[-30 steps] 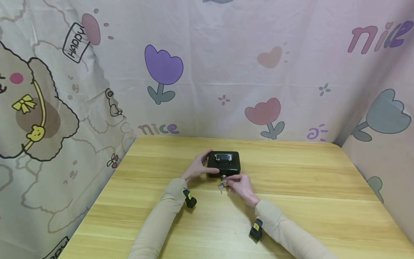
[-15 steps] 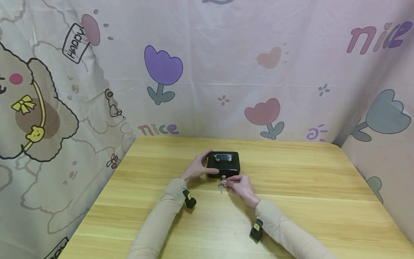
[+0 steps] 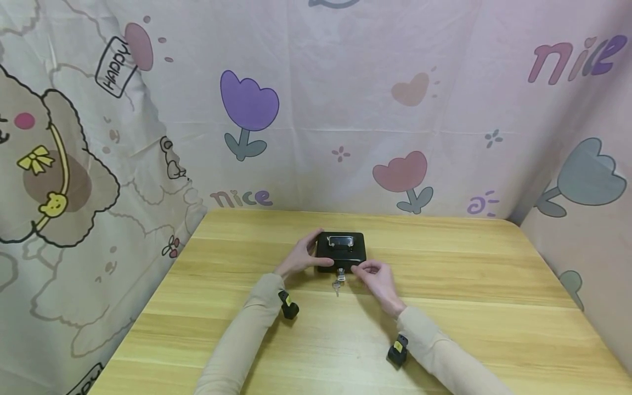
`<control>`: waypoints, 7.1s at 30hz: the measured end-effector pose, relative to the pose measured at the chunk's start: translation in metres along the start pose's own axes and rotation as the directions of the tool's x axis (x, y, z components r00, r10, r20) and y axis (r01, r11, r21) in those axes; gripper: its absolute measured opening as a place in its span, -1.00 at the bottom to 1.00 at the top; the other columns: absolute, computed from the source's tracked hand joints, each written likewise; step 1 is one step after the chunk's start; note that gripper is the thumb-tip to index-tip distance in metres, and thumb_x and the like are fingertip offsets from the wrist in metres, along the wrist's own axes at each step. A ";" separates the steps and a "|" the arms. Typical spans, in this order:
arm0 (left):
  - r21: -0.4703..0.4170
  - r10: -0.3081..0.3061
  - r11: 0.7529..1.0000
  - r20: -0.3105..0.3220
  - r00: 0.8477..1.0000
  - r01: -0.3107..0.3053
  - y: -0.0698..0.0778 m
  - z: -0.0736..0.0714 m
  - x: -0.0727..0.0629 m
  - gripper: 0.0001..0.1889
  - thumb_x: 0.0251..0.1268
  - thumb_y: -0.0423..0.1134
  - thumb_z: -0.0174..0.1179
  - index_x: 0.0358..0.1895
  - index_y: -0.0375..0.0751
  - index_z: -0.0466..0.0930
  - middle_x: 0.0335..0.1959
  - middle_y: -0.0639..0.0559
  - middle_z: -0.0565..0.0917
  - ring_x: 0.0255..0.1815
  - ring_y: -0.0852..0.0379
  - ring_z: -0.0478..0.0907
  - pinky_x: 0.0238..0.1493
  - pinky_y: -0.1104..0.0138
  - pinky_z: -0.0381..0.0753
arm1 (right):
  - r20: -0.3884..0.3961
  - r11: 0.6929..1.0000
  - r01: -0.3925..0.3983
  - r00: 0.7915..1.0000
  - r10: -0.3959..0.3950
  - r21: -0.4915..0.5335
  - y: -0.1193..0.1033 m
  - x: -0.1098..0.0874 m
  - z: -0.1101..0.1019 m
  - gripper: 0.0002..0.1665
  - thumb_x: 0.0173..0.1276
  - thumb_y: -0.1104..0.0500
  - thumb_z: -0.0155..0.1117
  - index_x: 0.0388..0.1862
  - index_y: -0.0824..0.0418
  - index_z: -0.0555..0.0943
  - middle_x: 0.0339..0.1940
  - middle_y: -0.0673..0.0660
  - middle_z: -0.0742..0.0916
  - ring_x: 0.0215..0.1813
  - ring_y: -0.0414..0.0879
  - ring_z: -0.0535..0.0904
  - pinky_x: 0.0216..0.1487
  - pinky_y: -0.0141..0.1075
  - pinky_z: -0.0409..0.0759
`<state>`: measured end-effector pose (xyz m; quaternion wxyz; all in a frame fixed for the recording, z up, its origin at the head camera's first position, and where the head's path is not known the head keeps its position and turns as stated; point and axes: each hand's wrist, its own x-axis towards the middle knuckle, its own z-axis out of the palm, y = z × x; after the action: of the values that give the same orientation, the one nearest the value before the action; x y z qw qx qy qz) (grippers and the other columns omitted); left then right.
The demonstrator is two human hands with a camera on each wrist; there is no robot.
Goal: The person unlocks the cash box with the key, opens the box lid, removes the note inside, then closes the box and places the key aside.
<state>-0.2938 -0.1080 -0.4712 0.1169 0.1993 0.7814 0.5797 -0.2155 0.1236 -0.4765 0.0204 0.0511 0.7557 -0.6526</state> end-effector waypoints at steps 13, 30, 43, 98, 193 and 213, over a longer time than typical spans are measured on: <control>0.001 0.008 1.000 0.011 1.000 -0.008 -0.004 -0.001 0.001 0.11 0.09 -0.29 0.48 0.62 -0.34 -0.11 0.67 -0.26 -0.08 0.69 -0.20 -0.11 0.71 0.05 -0.05 | 0.065 0.988 0.097 0.992 -0.105 0.120 0.006 0.019 -0.010 -0.10 0.12 0.45 0.39 0.45 0.33 0.25 0.33 0.31 0.51 0.33 0.14 0.47 0.43 -0.11 0.49; 0.005 0.008 1.000 0.020 1.000 -0.008 -0.003 0.000 -0.002 0.18 0.02 -0.33 0.53 0.62 -0.35 -0.15 0.68 -0.23 -0.08 0.69 -0.17 -0.11 0.70 0.07 -0.05 | 0.392 0.977 0.121 0.902 -0.181 0.173 0.007 0.054 -0.028 0.23 0.11 0.58 0.23 0.66 0.25 -0.16 0.72 0.20 -0.08 0.73 0.12 -0.25 0.74 0.01 -0.26; 0.009 -0.013 1.000 0.043 0.999 0.012 0.000 -0.002 -0.004 0.17 0.01 -0.46 0.47 0.62 -0.35 -0.20 0.66 -0.28 -0.11 0.67 -0.24 -0.08 0.68 0.00 0.02 | 0.422 0.978 0.122 0.887 -0.185 0.170 0.006 0.057 -0.030 0.25 0.08 0.61 0.18 0.66 0.28 -0.22 0.72 0.20 -0.14 0.72 0.12 -0.31 0.73 0.02 -0.34; -0.082 -0.022 0.996 -0.469 0.883 -0.018 0.002 0.026 -0.001 -0.48 0.43 0.07 0.18 0.11 -0.36 0.68 0.15 -0.29 0.69 0.19 -0.17 0.67 0.26 0.12 0.68 | -0.051 0.955 -0.015 0.998 0.032 0.296 -0.012 0.053 -0.022 -0.51 0.41 -0.08 0.33 0.08 0.26 0.57 0.19 0.16 0.67 0.20 -0.12 0.58 0.43 -0.29 0.56; 0.127 0.049 0.990 0.037 0.998 -0.053 -0.007 0.024 -0.013 0.19 0.02 -0.31 0.54 0.64 -0.20 -0.13 0.65 -0.32 -0.08 0.65 -0.21 0.05 0.67 0.02 0.11 | 0.562 0.635 0.637 0.744 -0.361 -0.436 -0.028 0.073 -0.005 -0.88 0.20 0.40 0.45 -0.27 0.27 0.75 -0.33 0.12 0.80 -0.28 -0.21 0.62 -0.23 -0.42 0.65; 0.142 0.034 0.989 0.036 0.999 -0.039 -0.009 0.026 -0.013 0.20 0.02 -0.30 0.55 0.65 -0.12 -0.16 0.63 -0.29 -0.04 0.65 -0.20 0.07 0.65 0.00 0.15 | 0.538 0.615 0.650 0.744 -0.395 -0.447 -0.025 0.069 -0.003 -0.86 0.19 0.45 0.40 -0.31 0.27 0.76 -0.34 0.12 0.80 -0.24 -0.15 0.64 -0.16 -0.35 0.68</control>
<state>-0.2728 -0.0939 -0.4880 0.1047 0.2310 0.8150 0.5211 -0.2868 0.1262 -0.4580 -0.0108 -0.3159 0.8839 -0.3448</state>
